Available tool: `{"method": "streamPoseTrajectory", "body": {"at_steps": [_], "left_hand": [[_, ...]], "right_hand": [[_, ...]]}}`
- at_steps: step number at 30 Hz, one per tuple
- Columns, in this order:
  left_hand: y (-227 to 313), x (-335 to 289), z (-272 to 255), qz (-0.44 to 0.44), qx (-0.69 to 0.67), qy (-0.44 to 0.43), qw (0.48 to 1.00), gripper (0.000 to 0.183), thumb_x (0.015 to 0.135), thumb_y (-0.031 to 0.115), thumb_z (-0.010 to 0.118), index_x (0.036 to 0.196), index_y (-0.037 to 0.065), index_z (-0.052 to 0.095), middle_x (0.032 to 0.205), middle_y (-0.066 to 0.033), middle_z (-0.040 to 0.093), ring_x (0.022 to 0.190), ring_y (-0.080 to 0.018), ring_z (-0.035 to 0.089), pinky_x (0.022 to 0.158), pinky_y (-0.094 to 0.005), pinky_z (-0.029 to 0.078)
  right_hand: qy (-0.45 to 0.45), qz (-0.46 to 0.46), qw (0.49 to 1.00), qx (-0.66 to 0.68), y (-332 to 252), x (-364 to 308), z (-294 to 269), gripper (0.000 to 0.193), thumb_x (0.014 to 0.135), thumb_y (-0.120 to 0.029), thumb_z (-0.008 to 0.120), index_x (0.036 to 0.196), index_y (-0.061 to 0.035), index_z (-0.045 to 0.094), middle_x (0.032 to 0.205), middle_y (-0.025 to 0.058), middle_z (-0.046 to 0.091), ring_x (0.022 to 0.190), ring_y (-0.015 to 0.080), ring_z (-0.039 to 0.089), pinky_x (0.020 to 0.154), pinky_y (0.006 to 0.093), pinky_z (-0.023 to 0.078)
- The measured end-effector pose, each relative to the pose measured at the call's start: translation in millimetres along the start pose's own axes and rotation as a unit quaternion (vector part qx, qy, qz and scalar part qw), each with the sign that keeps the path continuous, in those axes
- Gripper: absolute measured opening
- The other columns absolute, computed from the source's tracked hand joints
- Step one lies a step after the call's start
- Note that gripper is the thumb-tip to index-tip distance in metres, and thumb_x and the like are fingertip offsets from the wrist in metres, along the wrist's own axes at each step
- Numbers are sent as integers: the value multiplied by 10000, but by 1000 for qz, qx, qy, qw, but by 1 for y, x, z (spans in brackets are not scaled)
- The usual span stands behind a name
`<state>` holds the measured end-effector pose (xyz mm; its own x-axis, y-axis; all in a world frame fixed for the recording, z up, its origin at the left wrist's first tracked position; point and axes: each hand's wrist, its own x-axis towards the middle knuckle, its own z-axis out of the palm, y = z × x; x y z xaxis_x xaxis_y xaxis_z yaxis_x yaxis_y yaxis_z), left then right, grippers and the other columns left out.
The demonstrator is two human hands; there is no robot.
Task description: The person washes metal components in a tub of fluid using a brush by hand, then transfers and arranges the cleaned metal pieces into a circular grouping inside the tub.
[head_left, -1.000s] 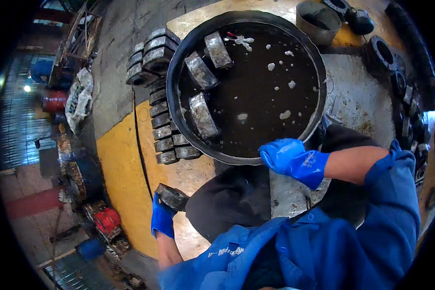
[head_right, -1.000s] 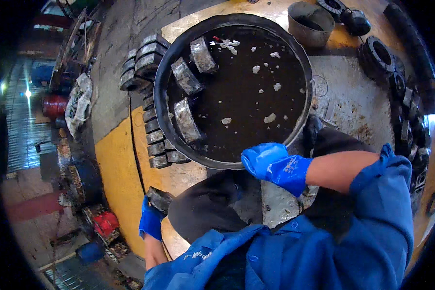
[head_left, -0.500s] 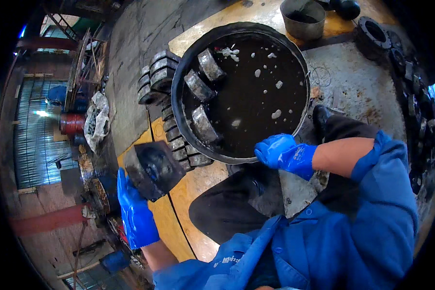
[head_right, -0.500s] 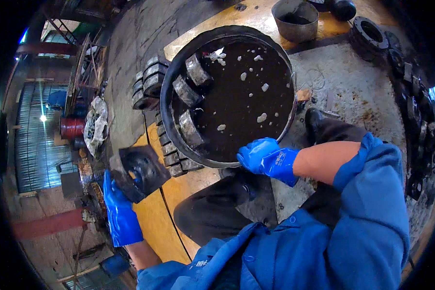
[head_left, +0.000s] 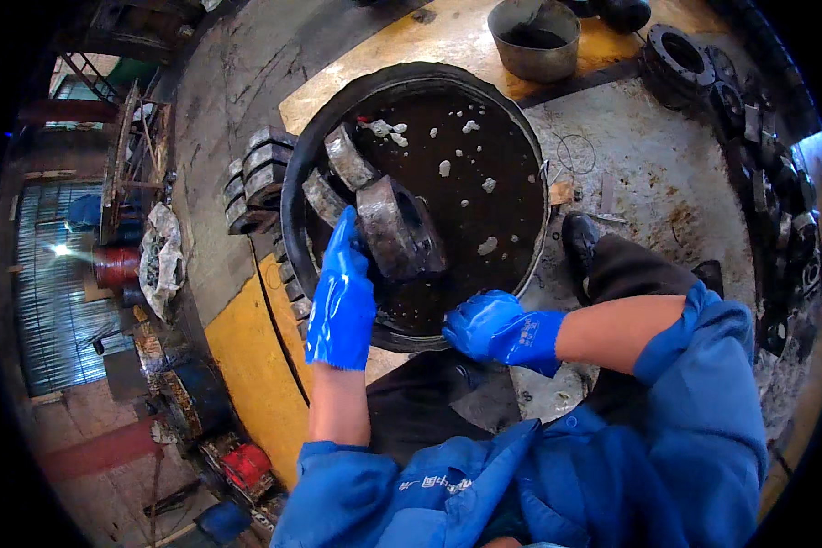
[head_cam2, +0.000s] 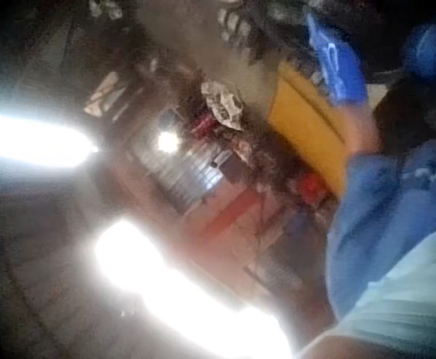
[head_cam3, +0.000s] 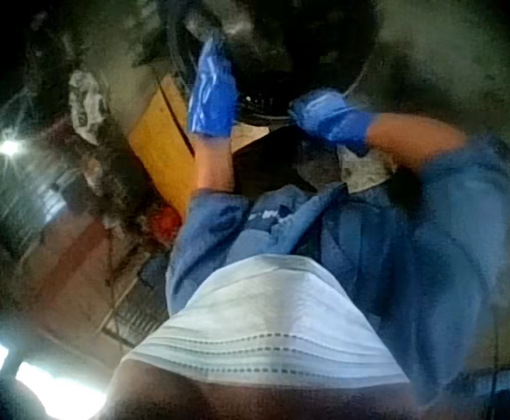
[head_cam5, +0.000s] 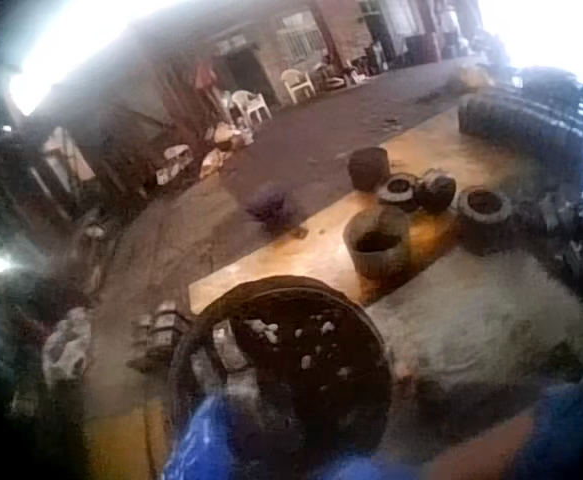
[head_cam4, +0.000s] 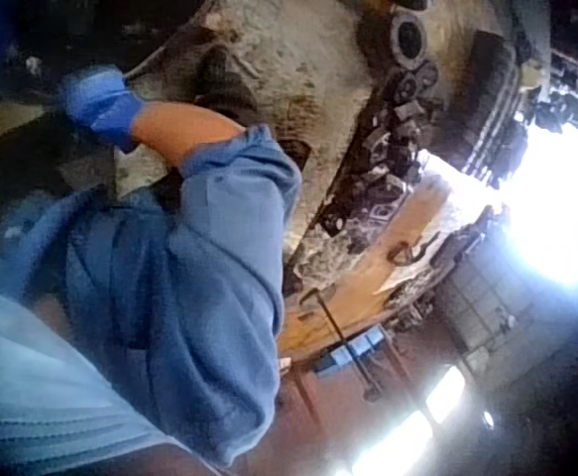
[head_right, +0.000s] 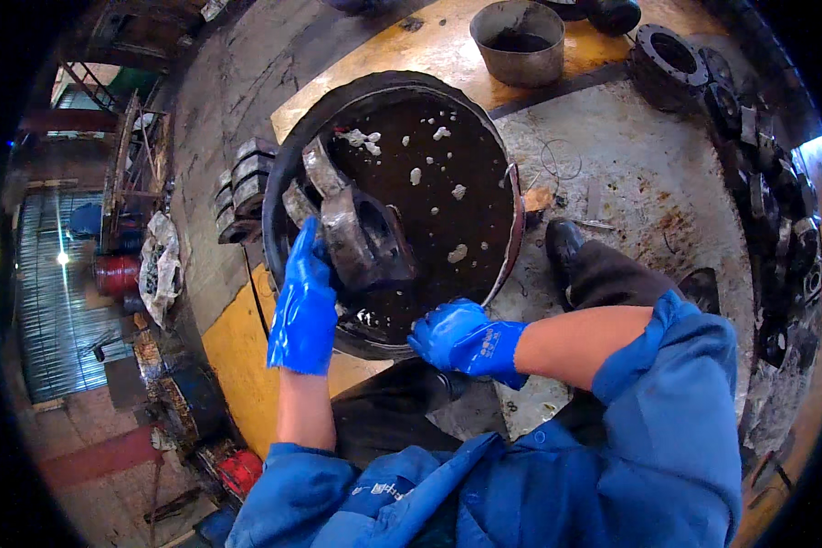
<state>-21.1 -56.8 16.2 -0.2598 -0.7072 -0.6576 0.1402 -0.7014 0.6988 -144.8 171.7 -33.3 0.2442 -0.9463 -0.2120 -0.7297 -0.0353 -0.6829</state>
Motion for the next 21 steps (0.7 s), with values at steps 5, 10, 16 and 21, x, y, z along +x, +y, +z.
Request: {"method": "streamPoseTrajectory", "body": {"at_steps": [5, 10, 16, 21], "left_hand": [[-33, 5, -6, 141, 170, -79, 972, 506, 1093, 392, 506, 1416, 20, 624, 1366, -158, 686, 1223, -307, 657, 1111, -448, 496], [-39, 2, -1, 190, 207, -98, 955, 522, 1088, 419, 517, 1404, 21, 639, 1357, -153, 692, 1215, -301, 661, 1107, -434, 497], [-44, -5, -6, 229, 220, -99, 943, 543, 1081, 451, 530, 1389, 22, 657, 1345, -147, 699, 1204, -295, 665, 1103, -418, 498], [-50, -2, -20, 149, 148, -16, 977, 556, 1083, 468, 529, 1378, 19, 666, 1332, -139, 705, 1186, -280, 669, 1088, -395, 501]], "right_hand": [[-6, 3, 1000, -3, 5, 0, -1, 341, 1029, -381, 547, 1147, -124, 739, 1103, 160, 762, 1053, 351, 731, 949, 495, 572], [17, -2, 1000, -11, 7, -1, -1, 302, 1021, -366, 567, 1102, -131, 740, 1037, 136, 765, 1001, 340, 740, 919, 488, 582], [28, -12, 999, -13, 4, 1, 2, 285, 1017, -350, 571, 1084, -134, 744, 1047, 134, 772, 980, 346, 744, 897, 499, 590], [5, 30, 1000, -4, 0, 8, 3, 285, 1004, -326, 557, 1102, -133, 743, 1040, 163, 768, 959, 398, 734, 872, 539, 588]]}}
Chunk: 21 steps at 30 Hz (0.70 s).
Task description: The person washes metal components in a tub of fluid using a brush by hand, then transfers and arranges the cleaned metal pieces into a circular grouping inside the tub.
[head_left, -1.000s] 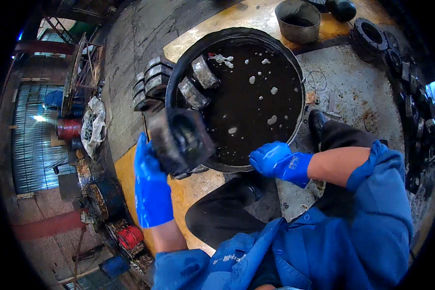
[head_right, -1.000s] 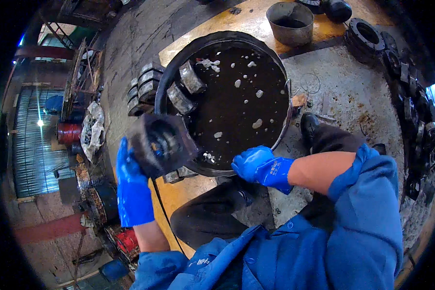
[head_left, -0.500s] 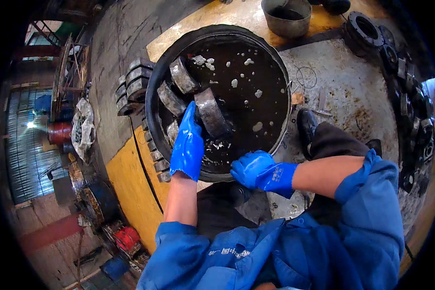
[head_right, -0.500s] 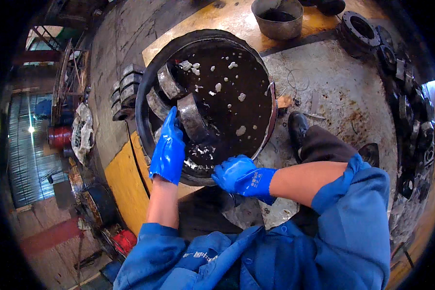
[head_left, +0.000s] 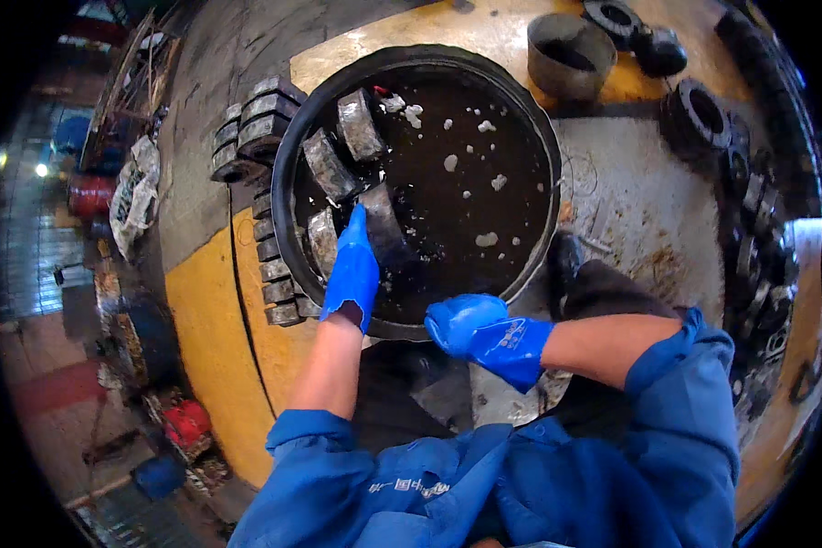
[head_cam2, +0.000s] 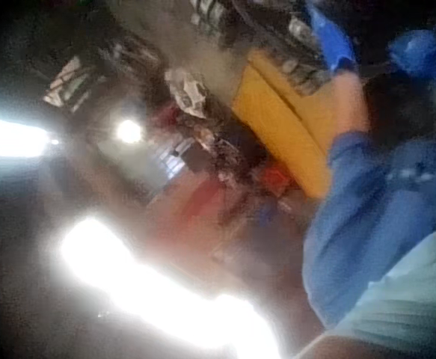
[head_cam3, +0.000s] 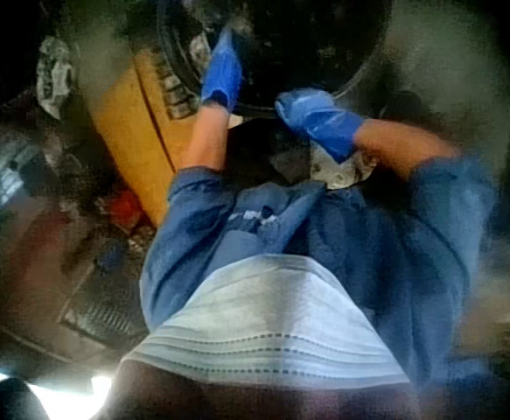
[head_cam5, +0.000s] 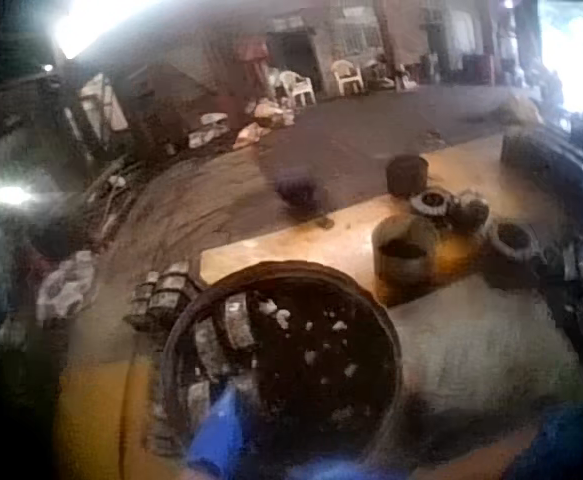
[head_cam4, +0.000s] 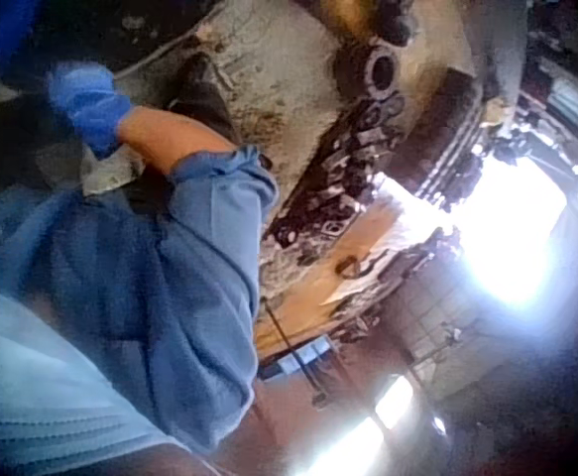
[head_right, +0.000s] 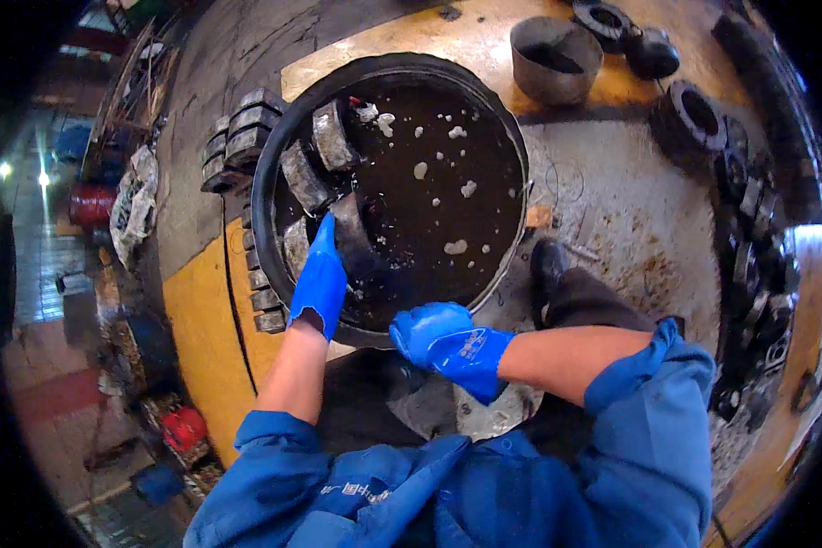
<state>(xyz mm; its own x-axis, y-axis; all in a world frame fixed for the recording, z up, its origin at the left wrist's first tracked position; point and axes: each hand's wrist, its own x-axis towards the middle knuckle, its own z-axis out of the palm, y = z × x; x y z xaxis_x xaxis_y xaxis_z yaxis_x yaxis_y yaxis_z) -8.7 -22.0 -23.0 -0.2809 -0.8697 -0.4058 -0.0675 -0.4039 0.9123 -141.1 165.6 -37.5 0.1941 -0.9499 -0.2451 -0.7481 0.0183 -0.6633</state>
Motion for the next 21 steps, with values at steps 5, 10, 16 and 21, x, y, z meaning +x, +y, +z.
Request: {"method": "streamPoseTrajectory", "body": {"at_steps": [5, 10, 16, 21], "left_hand": [[-37, 29, -7, -15, -39, 85, 996, 563, 1088, 492, 528, 1276, -16, 680, 1127, -114, 741, 976, -226, 705, 867, -367, 571], [-68, 48, -12, 64, 78, 196, 975, 632, 1086, 503, 526, 1333, -68, 634, 1240, -213, 723, 1091, -306, 692, 974, -401, 539], [-72, 51, -9, 40, 95, 244, 964, 635, 1061, 498, 567, 1377, -51, 610, 1312, -278, 691, 1215, -413, 667, 1046, -436, 516], [-65, 50, 4, 47, 125, 255, 958, 606, 1053, 468, 590, 1387, -37, 608, 1333, -283, 680, 1246, -427, 655, 1042, -447, 524]], "right_hand": [[-76, 100, 992, -21, -2, 32, -23, 333, 984, -359, 564, 1145, -128, 741, 1054, 216, 755, 974, 446, 720, 871, 559, 578], [122, 59, 990, -44, 23, 105, -109, 465, 973, -368, 621, 1292, -37, 690, 1148, 275, 732, 1056, 472, 706, 963, 540, 564], [146, 51, 977, -149, 73, 271, -194, 690, 883, -355, 736, 1453, -6, 568, 1360, 309, 650, 1287, 455, 620, 1114, 505, 488], [67, 127, 974, -174, 102, 376, -212, 790, 846, -436, 758, 1516, -76, 542, 1507, 265, 566, 1397, 425, 544, 1175, 509, 430]]}}
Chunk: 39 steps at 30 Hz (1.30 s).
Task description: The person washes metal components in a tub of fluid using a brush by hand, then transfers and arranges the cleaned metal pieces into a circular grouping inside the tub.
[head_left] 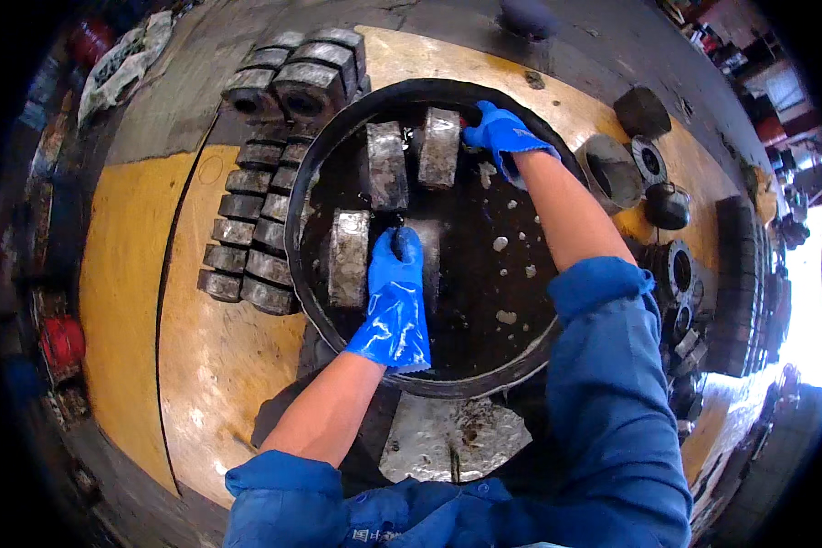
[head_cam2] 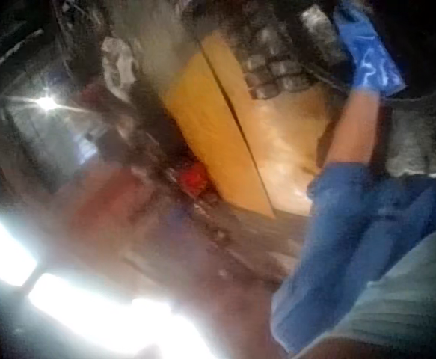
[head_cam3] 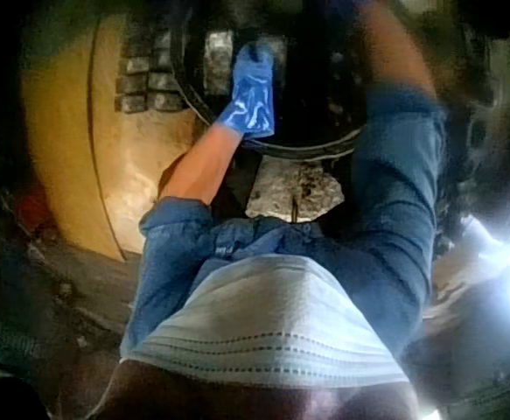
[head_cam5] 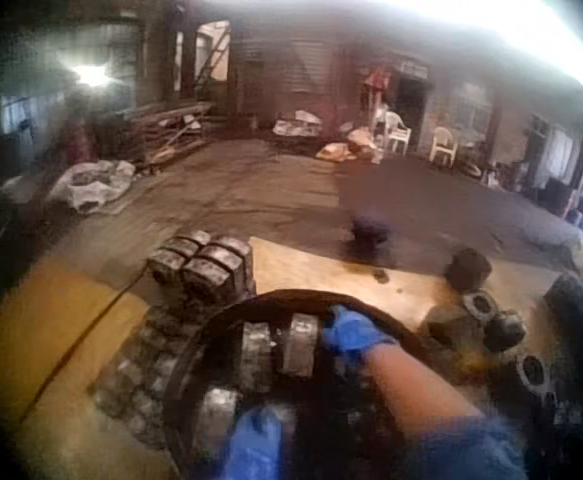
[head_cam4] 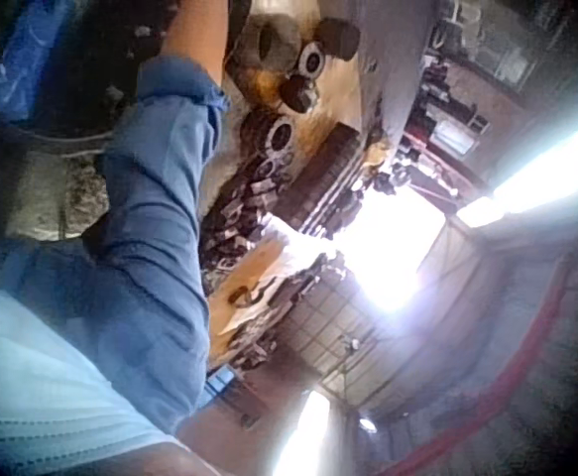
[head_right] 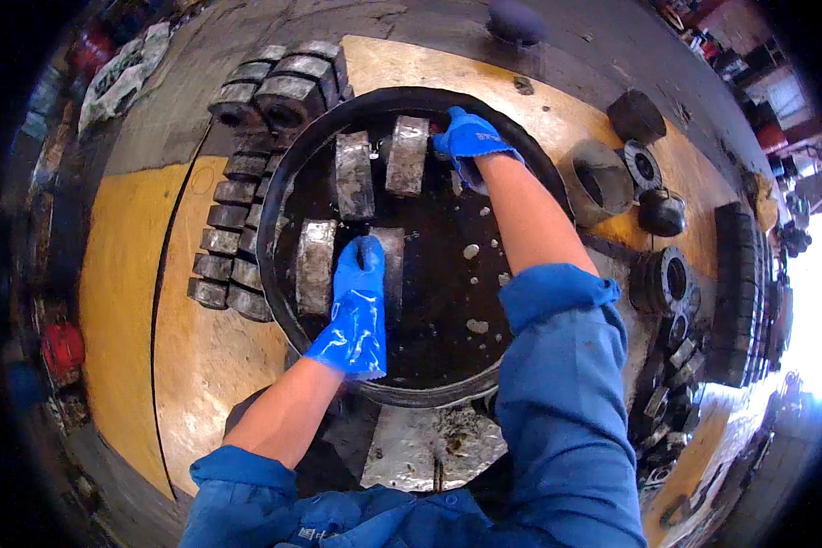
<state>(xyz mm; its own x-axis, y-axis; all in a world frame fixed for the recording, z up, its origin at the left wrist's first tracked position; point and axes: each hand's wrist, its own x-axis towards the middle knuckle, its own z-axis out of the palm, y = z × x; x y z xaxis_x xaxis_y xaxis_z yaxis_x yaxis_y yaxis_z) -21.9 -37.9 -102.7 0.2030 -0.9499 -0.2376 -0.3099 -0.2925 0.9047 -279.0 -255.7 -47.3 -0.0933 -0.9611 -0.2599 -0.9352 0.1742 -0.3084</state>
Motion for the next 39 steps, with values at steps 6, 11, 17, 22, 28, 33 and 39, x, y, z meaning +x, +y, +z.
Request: {"method": "streamPoseTrajectory", "body": {"at_steps": [6, 11, 17, 22, 28, 33, 39], "left_hand": [[13, -6, -12, -25, -8, -8, 1000, 674, 1036, 486, 633, 1425, -61, 575, 1376, -270, 662, 1280, -372, 644, 1099, -420, 494], [22, -8, -11, -54, -42, -45, 997, 697, 1025, 502, 641, 1449, -44, 556, 1375, -282, 658, 1281, -388, 644, 1093, -432, 501], [15, -3, -17, -50, -23, -12, 998, 691, 1013, 505, 646, 1445, -28, 562, 1378, -298, 648, 1283, -419, 637, 1085, -445, 510], [17, -4, -14, -48, -72, -15, 996, 706, 1005, 506, 649, 1436, -45, 560, 1362, -305, 653, 1272, -427, 640, 1082, -446, 512], [-1, 1, -4, -36, -58, 11, 998, 625, 1001, 499, 640, 1355, -15, 607, 1262, -300, 691, 1182, -443, 673, 993, -460, 548], [15, -6, -15, -37, -99, -30, 994, 589, 1009, 487, 641, 1335, -2, 617, 1172, -308, 713, 1093, -479, 690, 925, -489, 570], [2, -3, -16, -23, -166, -54, 984, 560, 1035, 409, 624, 1384, -26, 568, 1279, -310, 682, 1181, -474, 661, 977, -493, 543]], "right_hand": [[161, -81, 984, 10, -12, 32, 45, 605, 922, -341, 676, 1485, -134, 599, 1577, 188, 526, 1483, 377, 457, 1234, 488, 360], [30, -125, 981, -146, 29, 37, 41, 456, 946, -341, 650, 1314, -80, 718, 1409, 179, 672, 1323, 395, 608, 1151, 485, 452], [-26, -64, 981, 179, -72, -61, -67, 350, 948, -265, 721, 1252, -93, 750, 1090, 119, 778, 982, 208, 712, 930, 372, 555], [66, -243, 952, 174, -110, -73, -65, 327, 987, -178, 681, 1306, -125, 734, 1087, 127, 782, 1013, 206, 720, 945, 357, 556], [137, -518, 844, -34, -166, -104, -1, 367, 881, -73, 713, 1239, -144, 746, 1361, 165, 686, 1253, 362, 653, 1051, 461, 535], [168, -499, 838, -142, -124, -117, 37, 448, 873, -144, 710, 1317, -202, 687, 1434, 154, 645, 1298, 376, 624, 1061, 532, 499], [137, -423, 883, -153, -100, -131, 29, 559, 854, -209, 747, 1402, -208, 641, 1479, 159, 611, 1340, 375, 599, 1096, 535, 479]]}}
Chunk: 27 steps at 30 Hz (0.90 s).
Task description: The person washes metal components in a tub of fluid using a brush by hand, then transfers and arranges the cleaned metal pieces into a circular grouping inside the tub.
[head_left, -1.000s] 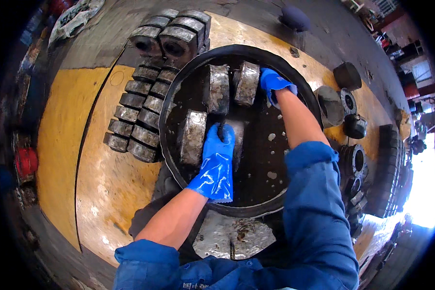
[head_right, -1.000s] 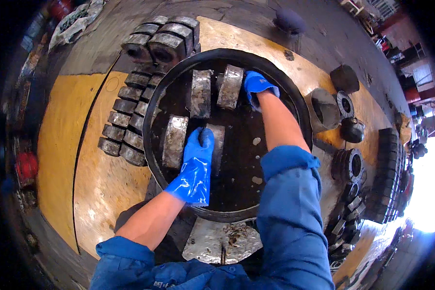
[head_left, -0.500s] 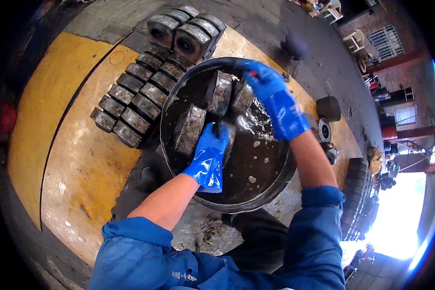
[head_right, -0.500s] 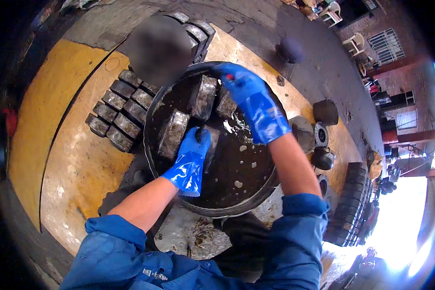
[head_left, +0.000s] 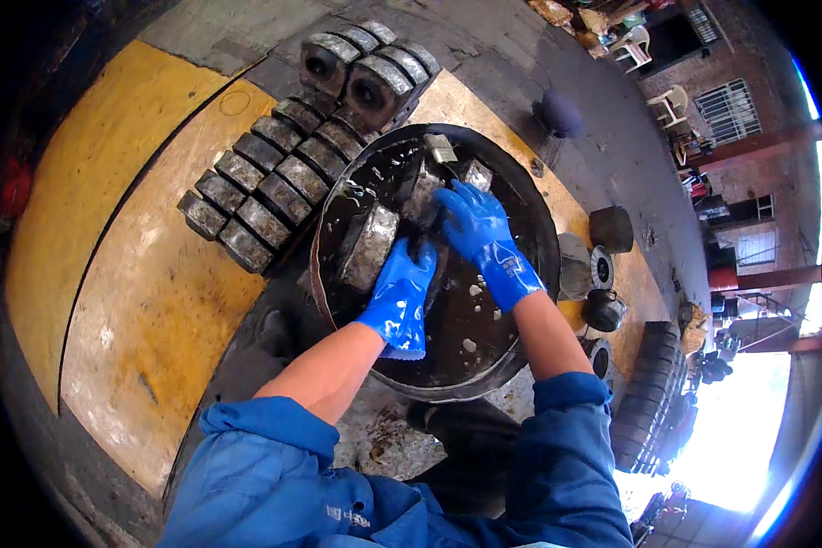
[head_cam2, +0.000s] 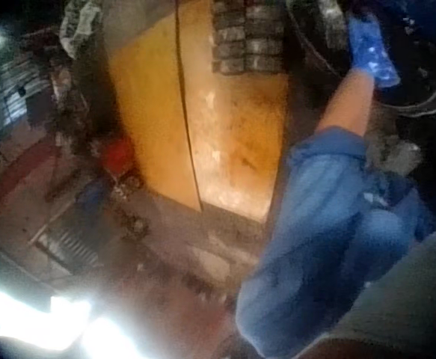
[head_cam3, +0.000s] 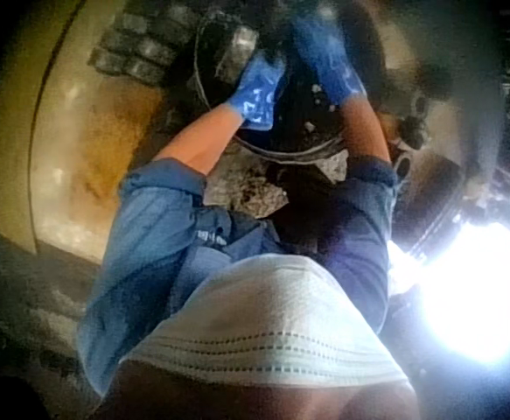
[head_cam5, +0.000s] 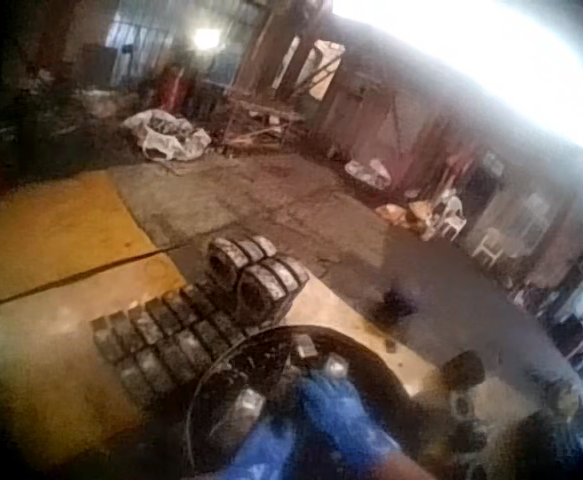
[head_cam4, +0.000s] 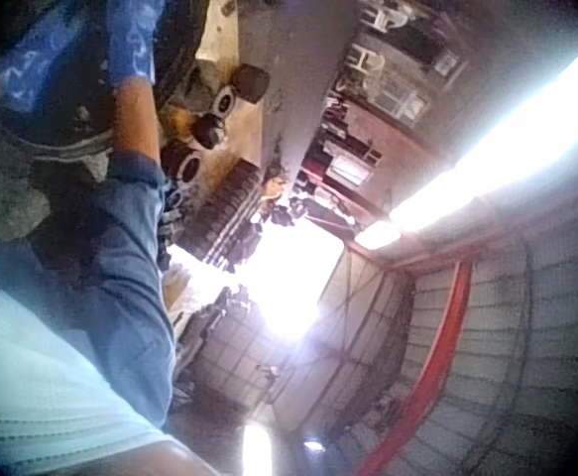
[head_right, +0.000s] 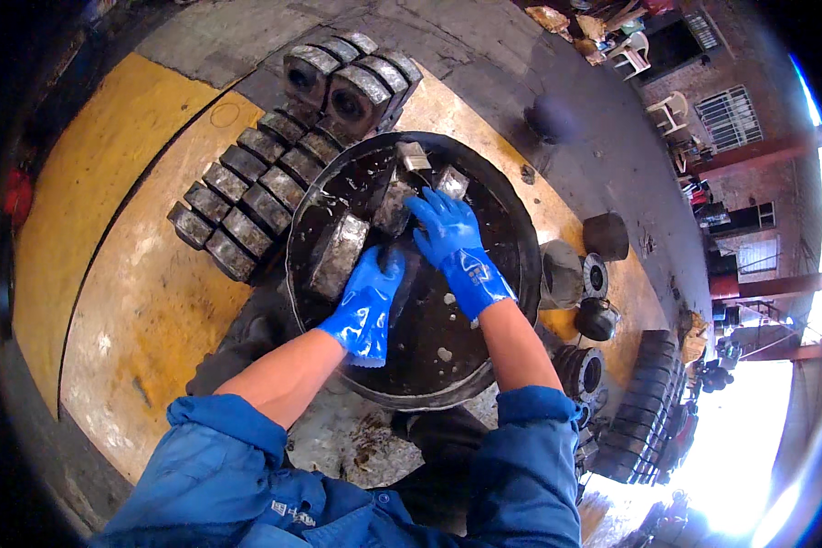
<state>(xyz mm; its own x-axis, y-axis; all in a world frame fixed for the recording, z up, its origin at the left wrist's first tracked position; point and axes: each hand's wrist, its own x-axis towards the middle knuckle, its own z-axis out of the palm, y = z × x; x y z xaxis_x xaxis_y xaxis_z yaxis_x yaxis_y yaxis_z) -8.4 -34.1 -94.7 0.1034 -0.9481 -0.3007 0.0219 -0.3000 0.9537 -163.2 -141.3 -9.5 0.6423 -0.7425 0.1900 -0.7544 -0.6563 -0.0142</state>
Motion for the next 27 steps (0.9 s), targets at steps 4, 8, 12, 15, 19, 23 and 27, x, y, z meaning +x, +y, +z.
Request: {"method": "streamPoseTrajectory", "body": {"at_steps": [4, 8, 12, 15, 19, 23, 27], "left_hand": [[-2, -9, 4, -18, 13, 29, 999, 632, 1037, 462, 581, 1463, -2, 529, 1380, -302, 639, 1278, -475, 613, 1052, -504, 516], [-8, -19, 6, -75, 95, 88, 989, 703, 1028, 526, 537, 1472, -18, 522, 1434, -304, 601, 1310, -482, 586, 1094, -511, 495], [-23, -28, -5, -154, -59, 50, 985, 707, 1023, 516, 566, 1461, -38, 527, 1447, -295, 598, 1334, -443, 583, 1099, -486, 489], [-31, -30, -12, -261, -138, 39, 955, 703, 1045, 535, 523, 1460, -32, 543, 1437, -251, 626, 1305, -375, 619, 1104, -448, 486], [34, -67, -11, -350, -84, -13, 933, 706, 1097, 546, 366, 1450, -26, 583, 1396, -195, 677, 1233, -307, 675, 1077, -406, 510], [-36, -43, -9, -301, -362, -87, 878, 735, 1100, 576, 309, 1491, 10, 569, 1469, -171, 633, 1328, -308, 619, 1138, -408, 463], [-61, -40, 10, -288, -462, -141, 827, 707, 1103, 567, 307, 1519, 49, 550, 1512, -138, 604, 1382, -294, 575, 1179, -395, 420]], "right_hand": [[61, 64, 994, 69, -6, -24, -11, 574, 854, -230, 762, 1407, -139, 637, 1427, 194, 644, 1308, 413, 614, 1108, 496, 496], [76, 321, 909, 253, -46, -53, -14, 556, 954, -281, 723, 1449, -58, 605, 1392, 229, 667, 1313, 357, 640, 1108, 451, 500], [-39, 445, 708, 547, -78, -74, -26, 630, 989, -355, 706, 1485, 1, 549, 1404, 180, 668, 1284, 282, 634, 1108, 377, 469], [-74, 438, 577, 685, -110, -76, -38, 551, 1024, -348, 643, 1428, 21, 577, 1310, 156, 708, 1151, 269, 678, 1015, 375, 517], [-62, 476, 504, 718, -111, -96, -12, 428, 1051, -342, 597, 1327, -18, 650, 1220, 128, 732, 1062, 227, 689, 943, 383, 541], [-38, 446, 497, 743, -123, -88, 3, 439, 1074, -363, 560, 1322, -16, 661, 1194, 126, 738, 1048, 221, 684, 939, 376, 538], [-62, 450, 524, 720, -117, -94, -11, 441, 1088, -374, 540, 1306, -15, 676, 1193, 119, 740, 1047, 213, 682, 950, 363, 529]]}}
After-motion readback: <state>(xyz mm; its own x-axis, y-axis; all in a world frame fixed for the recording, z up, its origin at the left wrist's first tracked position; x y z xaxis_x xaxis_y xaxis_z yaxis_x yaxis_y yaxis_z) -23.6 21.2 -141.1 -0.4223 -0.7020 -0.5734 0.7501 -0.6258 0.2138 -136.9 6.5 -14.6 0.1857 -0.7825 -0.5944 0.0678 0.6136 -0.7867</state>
